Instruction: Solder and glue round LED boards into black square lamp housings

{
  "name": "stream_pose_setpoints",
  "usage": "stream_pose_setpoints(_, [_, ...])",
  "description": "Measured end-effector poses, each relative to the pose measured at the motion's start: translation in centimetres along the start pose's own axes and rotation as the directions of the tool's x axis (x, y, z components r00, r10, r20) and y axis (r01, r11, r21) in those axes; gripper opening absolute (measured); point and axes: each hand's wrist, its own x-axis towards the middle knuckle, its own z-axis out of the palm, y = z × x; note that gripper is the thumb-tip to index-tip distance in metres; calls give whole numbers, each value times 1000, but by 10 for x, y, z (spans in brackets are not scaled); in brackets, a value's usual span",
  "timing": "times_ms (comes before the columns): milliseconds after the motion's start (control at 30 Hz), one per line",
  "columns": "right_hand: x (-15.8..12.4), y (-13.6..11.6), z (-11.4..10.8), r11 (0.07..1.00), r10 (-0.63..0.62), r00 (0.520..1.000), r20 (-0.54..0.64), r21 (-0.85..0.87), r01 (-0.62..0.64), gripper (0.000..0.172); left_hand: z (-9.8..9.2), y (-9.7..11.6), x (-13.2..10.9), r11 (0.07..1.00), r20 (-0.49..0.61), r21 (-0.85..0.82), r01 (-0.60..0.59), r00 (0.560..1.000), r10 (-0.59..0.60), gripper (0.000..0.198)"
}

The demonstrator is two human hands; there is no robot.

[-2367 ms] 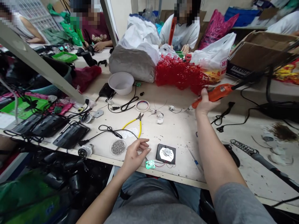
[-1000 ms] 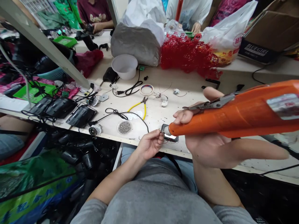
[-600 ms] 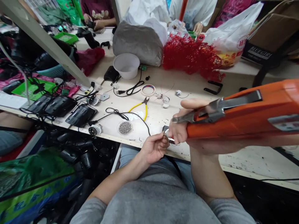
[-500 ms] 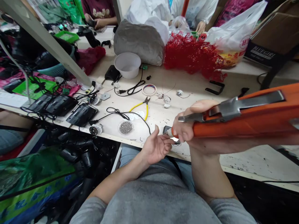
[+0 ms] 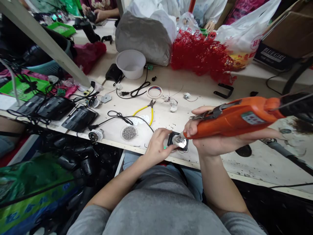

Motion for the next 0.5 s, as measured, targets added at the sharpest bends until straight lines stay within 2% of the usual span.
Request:
stream_pose_setpoints(67, [0,2,-5,992,66,993,103,104,-77,81,8,-4,9,995,83,64,-79,994,73,52])
stream_pose_setpoints(133, [0,4,-9,978,110,981,160,156,-135,78,15,-8,17,992,133,93,-87,988,74,54])
stream_pose_setpoints(300, [-1,16,-15,972,89,981,170,202,-123,80,26,-17,23,996,149,75,-38,988,27,40])
stream_pose_setpoints(500, [-3,25,-19,958,76,973,218,256,-133,80,25,-19,24,1000,150,-9,-10,989,12,31])
